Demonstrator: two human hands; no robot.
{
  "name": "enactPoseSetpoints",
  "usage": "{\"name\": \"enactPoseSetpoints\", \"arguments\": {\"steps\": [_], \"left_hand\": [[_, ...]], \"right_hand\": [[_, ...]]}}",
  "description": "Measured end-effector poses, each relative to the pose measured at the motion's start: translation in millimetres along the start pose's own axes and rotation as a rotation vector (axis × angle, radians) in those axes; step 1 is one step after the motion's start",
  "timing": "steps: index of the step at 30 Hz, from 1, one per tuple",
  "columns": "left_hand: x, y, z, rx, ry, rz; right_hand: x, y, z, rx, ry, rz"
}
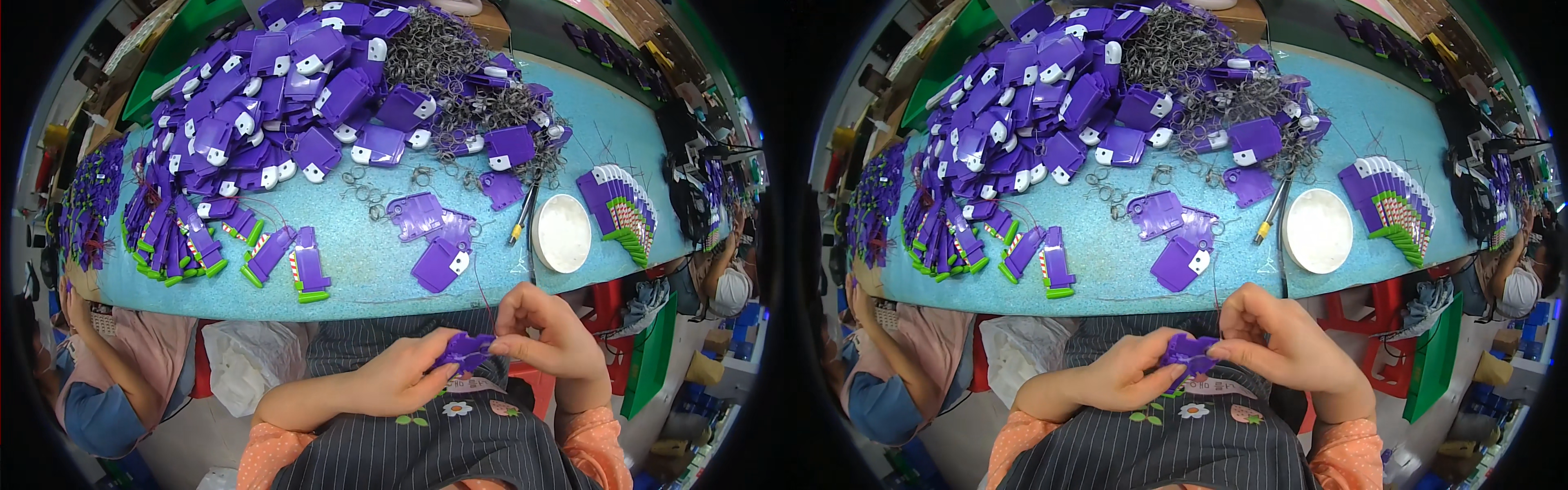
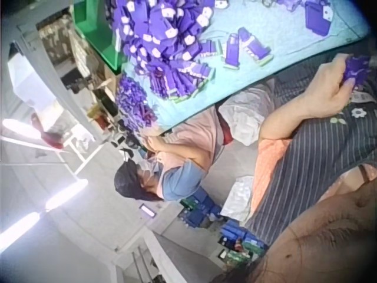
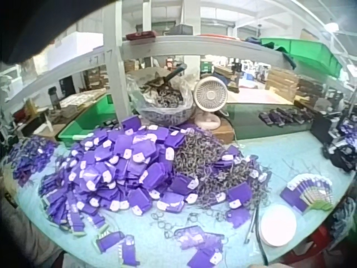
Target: The person assembles purple plastic components by hand at a workstation. They pick up a purple plastic housing, insert a small white piece, and thread a thin wire through the assembly. The completed units are placed on the table alongside a large pile of similar parts.
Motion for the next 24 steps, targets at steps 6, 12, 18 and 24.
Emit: {"name": "enactPoseSetpoints", "arguments": {"steps": [6,12,18,24], "left_hand": [[1.2,-11.6,-22.5,0.134,-0.114,-0.464],[44.4,5.2,-37.9,-0.291,0.093,-0.815],[59.1,-2.4,-42.8,-0.323,0.105,-0.785],[59.9,-8.2,-34.9,-0.292,0.134,-0.705]], "right_hand": [[-36.9,-21.2,18.7,0.208,-0.011,0.439],[6.9,-13.5,42.4,-0.655,0.397,-1.064],[-7.8,10.1,16.2,-0.645,0.486,-0.442],[-32.0,-23.8,6.5,-0.132,0.228,0.181]]}}
Point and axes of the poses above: each hand's wrist, its own z-axis towards the middle knuckle, its own y-axis out of the back of the hand, x = y × z, the point moved 9 cm from there along z, towards the middle knuckle, and after that the axes turned 1 degree about x, right-handed, at the moved point
